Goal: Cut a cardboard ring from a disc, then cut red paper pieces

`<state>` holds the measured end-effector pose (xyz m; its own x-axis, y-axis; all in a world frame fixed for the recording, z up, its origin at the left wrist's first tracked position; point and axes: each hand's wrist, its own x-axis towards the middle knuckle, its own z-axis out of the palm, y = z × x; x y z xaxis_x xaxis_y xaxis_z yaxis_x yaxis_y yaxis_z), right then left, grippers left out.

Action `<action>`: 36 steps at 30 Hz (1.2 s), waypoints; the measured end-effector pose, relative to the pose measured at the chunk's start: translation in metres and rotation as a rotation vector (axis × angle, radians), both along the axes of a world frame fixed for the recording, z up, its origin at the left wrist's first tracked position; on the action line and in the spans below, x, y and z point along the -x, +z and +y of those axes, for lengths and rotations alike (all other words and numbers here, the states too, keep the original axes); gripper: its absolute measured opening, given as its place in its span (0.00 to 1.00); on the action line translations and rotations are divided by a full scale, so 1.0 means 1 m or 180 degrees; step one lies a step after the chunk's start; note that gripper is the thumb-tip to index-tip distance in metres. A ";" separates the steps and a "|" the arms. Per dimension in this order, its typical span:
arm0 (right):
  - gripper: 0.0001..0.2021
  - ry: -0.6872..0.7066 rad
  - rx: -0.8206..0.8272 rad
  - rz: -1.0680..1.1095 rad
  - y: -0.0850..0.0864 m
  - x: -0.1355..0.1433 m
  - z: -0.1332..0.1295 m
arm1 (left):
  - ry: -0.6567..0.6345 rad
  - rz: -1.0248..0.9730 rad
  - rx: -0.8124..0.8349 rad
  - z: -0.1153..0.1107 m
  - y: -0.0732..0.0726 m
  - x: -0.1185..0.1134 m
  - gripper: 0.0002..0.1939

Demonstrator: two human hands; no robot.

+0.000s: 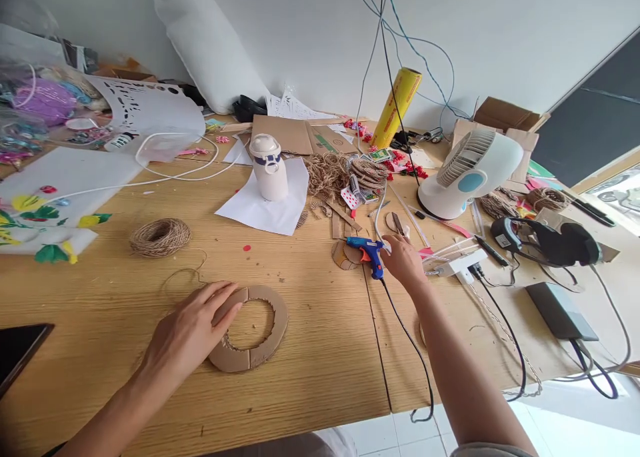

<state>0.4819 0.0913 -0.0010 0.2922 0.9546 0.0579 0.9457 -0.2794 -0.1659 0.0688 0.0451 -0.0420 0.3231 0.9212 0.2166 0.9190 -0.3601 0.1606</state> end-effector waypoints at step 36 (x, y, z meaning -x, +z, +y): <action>0.16 -0.0692 0.0417 -0.0018 -0.027 0.023 -0.038 | 0.0007 -0.0684 -0.0109 -0.027 -0.012 0.022 0.18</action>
